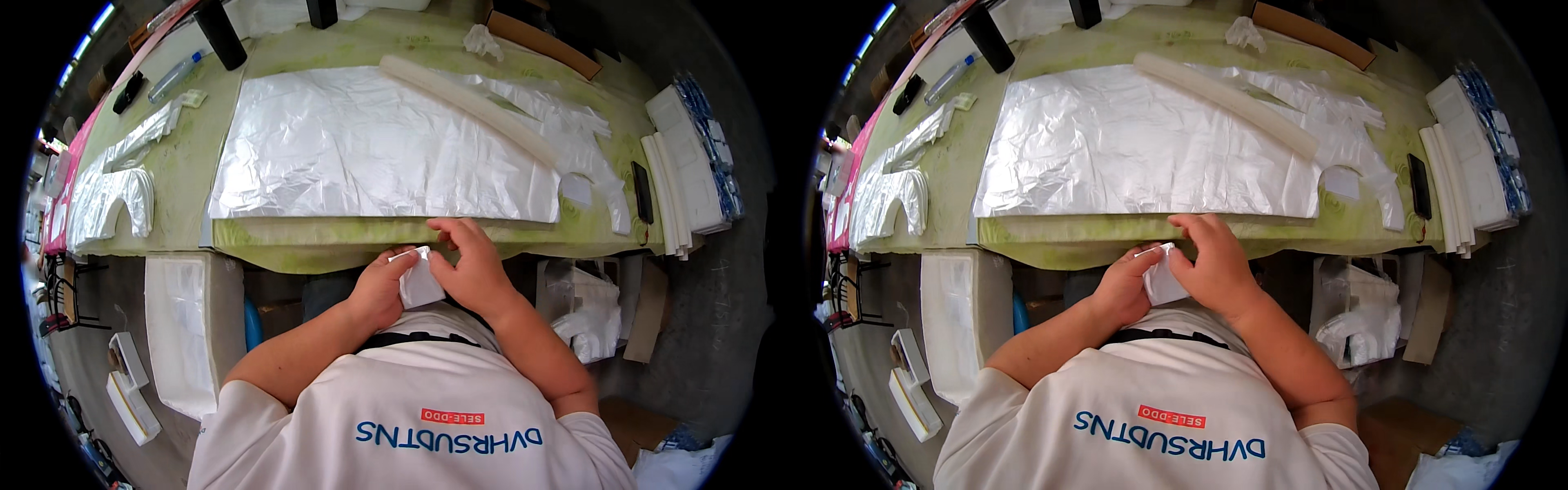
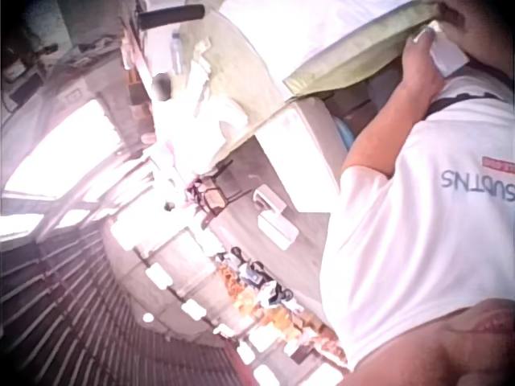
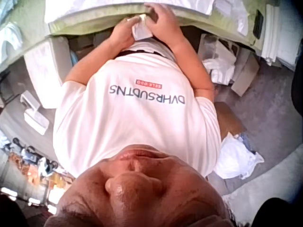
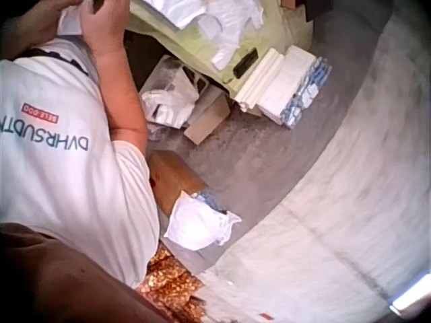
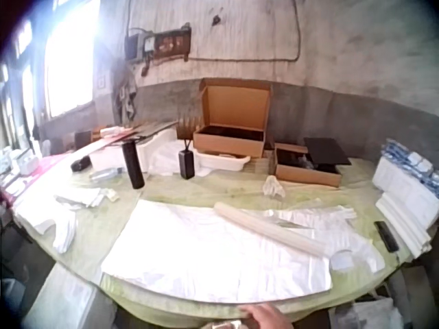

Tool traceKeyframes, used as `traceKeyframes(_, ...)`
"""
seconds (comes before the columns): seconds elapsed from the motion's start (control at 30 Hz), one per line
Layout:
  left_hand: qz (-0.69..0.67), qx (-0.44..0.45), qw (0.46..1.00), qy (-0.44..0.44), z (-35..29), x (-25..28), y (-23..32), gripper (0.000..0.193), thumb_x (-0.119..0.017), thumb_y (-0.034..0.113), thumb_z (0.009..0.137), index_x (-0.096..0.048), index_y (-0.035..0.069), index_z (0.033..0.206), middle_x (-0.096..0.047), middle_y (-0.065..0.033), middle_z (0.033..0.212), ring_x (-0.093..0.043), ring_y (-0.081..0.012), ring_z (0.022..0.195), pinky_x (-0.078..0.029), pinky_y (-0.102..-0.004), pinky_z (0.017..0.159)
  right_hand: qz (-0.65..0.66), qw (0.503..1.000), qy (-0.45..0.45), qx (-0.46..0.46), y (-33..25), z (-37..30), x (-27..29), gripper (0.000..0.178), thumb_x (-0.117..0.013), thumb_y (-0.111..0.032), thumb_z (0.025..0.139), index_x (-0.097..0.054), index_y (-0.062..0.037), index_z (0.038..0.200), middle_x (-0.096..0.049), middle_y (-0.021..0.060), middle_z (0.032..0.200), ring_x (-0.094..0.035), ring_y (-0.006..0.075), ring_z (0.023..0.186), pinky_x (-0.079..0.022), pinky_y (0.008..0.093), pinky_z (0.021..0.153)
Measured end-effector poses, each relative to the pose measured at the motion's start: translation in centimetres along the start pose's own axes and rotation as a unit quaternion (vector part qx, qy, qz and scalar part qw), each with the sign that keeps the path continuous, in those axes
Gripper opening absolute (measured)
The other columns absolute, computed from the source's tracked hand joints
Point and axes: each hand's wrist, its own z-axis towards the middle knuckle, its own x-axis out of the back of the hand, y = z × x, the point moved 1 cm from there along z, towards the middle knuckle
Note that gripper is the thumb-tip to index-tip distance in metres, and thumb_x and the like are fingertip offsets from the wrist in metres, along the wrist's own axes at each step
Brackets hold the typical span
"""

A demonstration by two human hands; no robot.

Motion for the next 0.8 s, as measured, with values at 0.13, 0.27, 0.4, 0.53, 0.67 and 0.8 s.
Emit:
traceKeyframes(0.13, -0.003, -0.035, 0.999, 0.031, -1.3, 0.3, -0.3, 0.019, -0.063, 0.013, 0.100, -0.057, 0.007, 0.117, -0.066, -0.0084, 0.112, -0.066, -0.0208, 0.104, -0.054, -0.0381, 0.093, 0.040, 0.999, 0.029, -0.002, 0.3, -0.7, -1.4, 0.038, -0.073, -0.009, 0.083, -0.064, -0.0044, 0.119, -0.065, 0.0120, 0.105, -0.064, 0.0267, 0.094, -0.054, 0.0370, 0.080)
traceKeyframes(0.27, -0.005, -0.070, 0.997, 0.016, -2.3, 1.5, 0.2, 0.018, -0.064, 0.016, 0.101, -0.058, 0.009, 0.116, -0.066, -0.0057, 0.112, -0.065, -0.0193, 0.106, -0.053, -0.0364, 0.093, 0.164, 0.984, -0.012, -0.064, 0.8, -0.9, -3.8, 0.029, -0.069, -0.004, 0.089, -0.063, -0.0045, 0.117, -0.063, 0.0054, 0.093, -0.061, 0.0150, 0.081, -0.052, 0.0290, 0.071)
traceKeyframes(0.4, -0.031, -0.148, 0.986, 0.068, -4.3, 3.1, 1.2, 0.016, -0.065, 0.018, 0.102, -0.059, 0.011, 0.115, -0.066, -0.0026, 0.113, -0.064, -0.0192, 0.107, -0.053, -0.0383, 0.093, 0.239, 0.966, 0.013, -0.094, 0.7, -1.3, -5.1, 0.022, -0.065, 0.002, 0.094, -0.064, -0.0069, 0.113, -0.058, -0.0037, 0.088, -0.053, 0.0043, 0.078, -0.047, 0.0220, 0.067)
traceKeyframes(0.53, 0.124, -0.267, 0.955, 0.045, -6.1, 5.3, 0.2, 0.017, -0.067, 0.005, 0.097, -0.066, 0.010, 0.113, -0.040, -0.0101, 0.154, -0.052, -0.0173, 0.128, -0.046, -0.0361, 0.105, 0.269, 0.959, 0.053, -0.073, 1.8, -1.6, -5.6, 0.024, -0.066, 0.005, 0.093, -0.060, -0.0064, 0.114, -0.059, -0.0020, 0.092, -0.054, 0.0045, 0.079, -0.047, 0.0212, 0.070)
traceKeyframes(0.67, 0.211, -0.219, 0.952, 0.035, -5.5, 5.8, -0.5, 0.017, -0.067, 0.001, 0.095, -0.069, 0.007, 0.111, -0.058, -0.0073, 0.135, -0.057, -0.0120, 0.116, -0.048, -0.0276, 0.096, 0.268, 0.960, 0.019, -0.074, 0.7, -1.9, -6.1, 0.024, -0.066, 0.004, 0.094, -0.060, -0.0059, 0.114, -0.060, -0.0016, 0.093, -0.054, 0.0048, 0.080, -0.046, 0.0210, 0.071)
traceKeyframes(0.8, 0.216, -0.200, 0.954, 0.046, -5.5, 6.1, -0.2, 0.012, -0.066, 0.001, 0.096, -0.070, 0.004, 0.107, -0.069, -0.0011, 0.106, -0.062, -0.0077, 0.097, -0.051, -0.0236, 0.084, 0.259, 0.963, 0.010, -0.074, 0.1, -2.1, -6.8, 0.023, -0.064, 0.005, 0.095, -0.059, -0.0057, 0.115, -0.060, -0.0010, 0.094, -0.055, 0.0058, 0.082, -0.047, 0.0213, 0.073)
